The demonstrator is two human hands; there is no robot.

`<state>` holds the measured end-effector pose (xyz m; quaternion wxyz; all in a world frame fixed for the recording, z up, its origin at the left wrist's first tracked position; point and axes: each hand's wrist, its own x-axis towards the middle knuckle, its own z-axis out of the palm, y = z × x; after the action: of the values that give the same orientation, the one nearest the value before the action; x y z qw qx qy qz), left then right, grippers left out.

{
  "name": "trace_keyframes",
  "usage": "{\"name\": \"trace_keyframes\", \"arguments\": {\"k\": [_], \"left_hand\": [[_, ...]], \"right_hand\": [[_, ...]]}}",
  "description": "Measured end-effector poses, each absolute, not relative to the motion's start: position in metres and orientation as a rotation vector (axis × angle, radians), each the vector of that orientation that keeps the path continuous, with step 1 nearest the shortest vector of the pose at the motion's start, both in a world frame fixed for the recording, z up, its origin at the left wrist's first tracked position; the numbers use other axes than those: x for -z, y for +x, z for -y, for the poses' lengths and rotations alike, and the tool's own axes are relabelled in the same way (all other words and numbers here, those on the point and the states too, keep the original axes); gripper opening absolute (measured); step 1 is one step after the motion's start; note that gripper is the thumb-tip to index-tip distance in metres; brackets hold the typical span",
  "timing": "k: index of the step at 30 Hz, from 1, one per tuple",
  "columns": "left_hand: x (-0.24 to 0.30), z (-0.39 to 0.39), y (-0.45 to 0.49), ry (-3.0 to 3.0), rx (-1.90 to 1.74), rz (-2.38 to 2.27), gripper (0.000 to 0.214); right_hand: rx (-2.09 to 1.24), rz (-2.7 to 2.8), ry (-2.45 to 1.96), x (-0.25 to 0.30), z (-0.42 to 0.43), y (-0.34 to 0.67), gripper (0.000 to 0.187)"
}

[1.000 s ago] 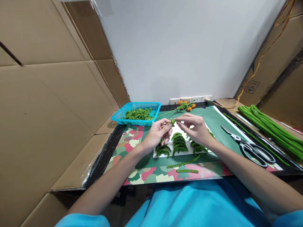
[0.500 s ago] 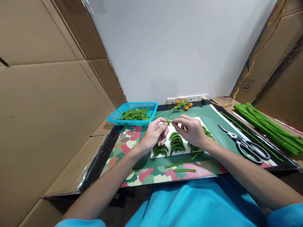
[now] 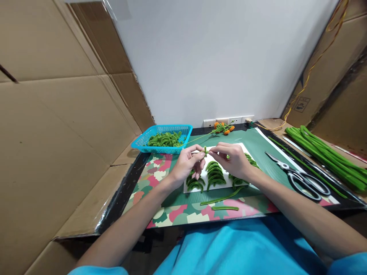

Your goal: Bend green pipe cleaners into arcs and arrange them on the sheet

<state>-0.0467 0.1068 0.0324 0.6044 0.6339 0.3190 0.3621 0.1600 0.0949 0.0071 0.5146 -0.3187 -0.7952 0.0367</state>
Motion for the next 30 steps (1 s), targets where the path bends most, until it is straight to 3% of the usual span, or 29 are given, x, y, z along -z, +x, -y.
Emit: {"name": "trace_keyframes", "arguments": {"k": [13, 23, 30], "left_hand": [[-0.028, -0.106, -0.045, 1.622, -0.881, -0.755, 0.04], [-0.022, -0.103, -0.046, 1.867, -0.927, -0.792, 0.028], [-0.023, -0.098, -0.043, 1.924, -0.949, -0.83, 0.026]], "right_hand": [[-0.149, 1.987, -0.691, -0.011, -0.091, 0.162, 0.014], [-0.266, 1.925, -0.835, -0.008, -0.091, 0.16, 0.035], [-0.591, 1.778, -0.871, -0.015, -0.086, 0.156, 0.045]]}}
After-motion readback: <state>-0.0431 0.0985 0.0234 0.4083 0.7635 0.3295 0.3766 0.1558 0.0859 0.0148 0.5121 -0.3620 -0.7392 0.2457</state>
